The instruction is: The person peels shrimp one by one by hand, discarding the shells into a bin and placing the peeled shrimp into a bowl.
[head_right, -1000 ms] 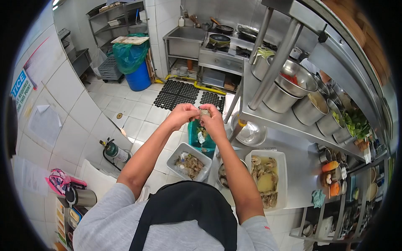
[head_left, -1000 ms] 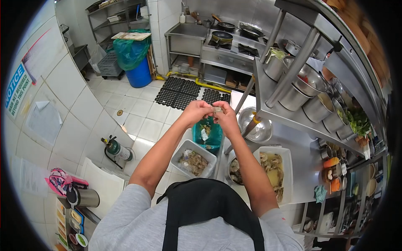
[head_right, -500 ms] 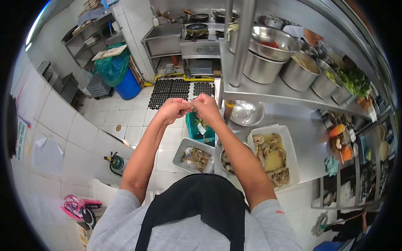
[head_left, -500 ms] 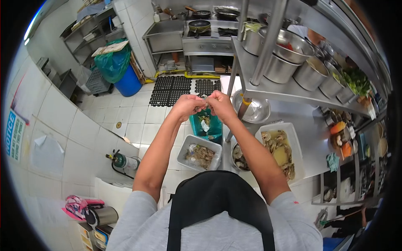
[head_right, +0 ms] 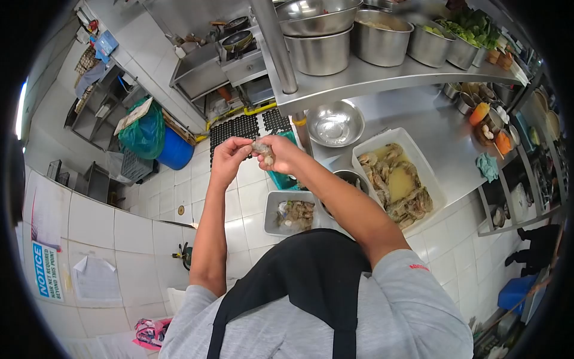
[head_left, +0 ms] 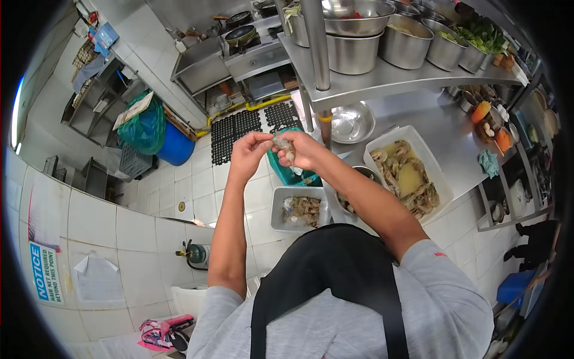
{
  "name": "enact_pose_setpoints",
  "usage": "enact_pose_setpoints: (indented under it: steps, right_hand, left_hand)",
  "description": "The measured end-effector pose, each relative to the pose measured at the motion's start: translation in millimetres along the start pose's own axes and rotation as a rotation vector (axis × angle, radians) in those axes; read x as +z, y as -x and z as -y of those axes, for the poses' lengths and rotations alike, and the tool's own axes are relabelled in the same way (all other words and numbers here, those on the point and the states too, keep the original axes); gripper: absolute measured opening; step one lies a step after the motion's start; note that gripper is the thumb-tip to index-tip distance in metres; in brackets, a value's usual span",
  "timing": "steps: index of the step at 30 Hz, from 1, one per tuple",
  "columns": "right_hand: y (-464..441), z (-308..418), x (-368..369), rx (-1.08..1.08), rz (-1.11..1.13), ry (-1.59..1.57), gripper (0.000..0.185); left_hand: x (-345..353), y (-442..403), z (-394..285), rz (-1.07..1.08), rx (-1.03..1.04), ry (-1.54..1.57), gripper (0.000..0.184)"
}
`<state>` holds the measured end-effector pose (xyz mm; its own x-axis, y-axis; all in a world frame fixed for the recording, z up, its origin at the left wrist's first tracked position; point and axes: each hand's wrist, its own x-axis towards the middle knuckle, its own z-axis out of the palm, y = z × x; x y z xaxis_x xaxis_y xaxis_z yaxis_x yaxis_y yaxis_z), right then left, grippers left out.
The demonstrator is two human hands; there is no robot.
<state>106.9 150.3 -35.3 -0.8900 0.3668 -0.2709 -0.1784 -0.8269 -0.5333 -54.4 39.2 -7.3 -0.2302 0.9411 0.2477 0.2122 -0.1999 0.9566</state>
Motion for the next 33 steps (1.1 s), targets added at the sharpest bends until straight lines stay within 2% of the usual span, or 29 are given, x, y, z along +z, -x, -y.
enact_pose_setpoints:
  steps: [11, 14, 17, 21, 22, 25, 30, 33]
  right_hand:
    - [0.6, -4.8, -0.6, -0.028, 0.131, -0.071, 0.007]
    - [3.1, -8.7, 1.9, -0.065, 0.058, -0.003, 0.011]
    - [-7.9, -10.1, -6.6, -0.128, -0.006, 0.058, 0.011]
    - [-8.3, -7.8, 12.0, -0.214, -0.230, 0.049, 0.007]
    - [-5.6, -7.2, 15.8, -0.200, -0.207, 0.037, 0.006]
    - [-6.6, -8.0, 19.9, -0.127, -0.153, -0.041, 0.006]
    - [-40.6, -8.4, -9.1, -0.003, -0.070, -0.171, 0.009]
    - [-51.2, -5.9, -6.8, 0.021, -0.276, -0.207, 0.010]
  left_hand:
    - [-7.7, -3.1, -10.3, 0.103, -0.079, 0.011, 0.016]
    - [0.3, 2.4, -25.4, 0.112, -0.053, -0.039, 0.016]
    - [14.3, 8.8, -51.7, 0.129, 0.186, -0.344, 0.016]
    - [23.0, 12.3, -50.2, 0.012, 0.162, -0.593, 0.016]
    - [21.0, 13.0, -43.0, -0.012, 0.170, -0.693, 0.018]
    - [18.6, 12.5, -29.7, -0.176, 0.208, -0.701, 0.017]
    - [25.5, 14.4, -26.3, -0.211, 0.258, -0.660, 0.014]
    - [29.1, 19.1, -26.5, -0.218, 0.256, -0.663, 0.014]
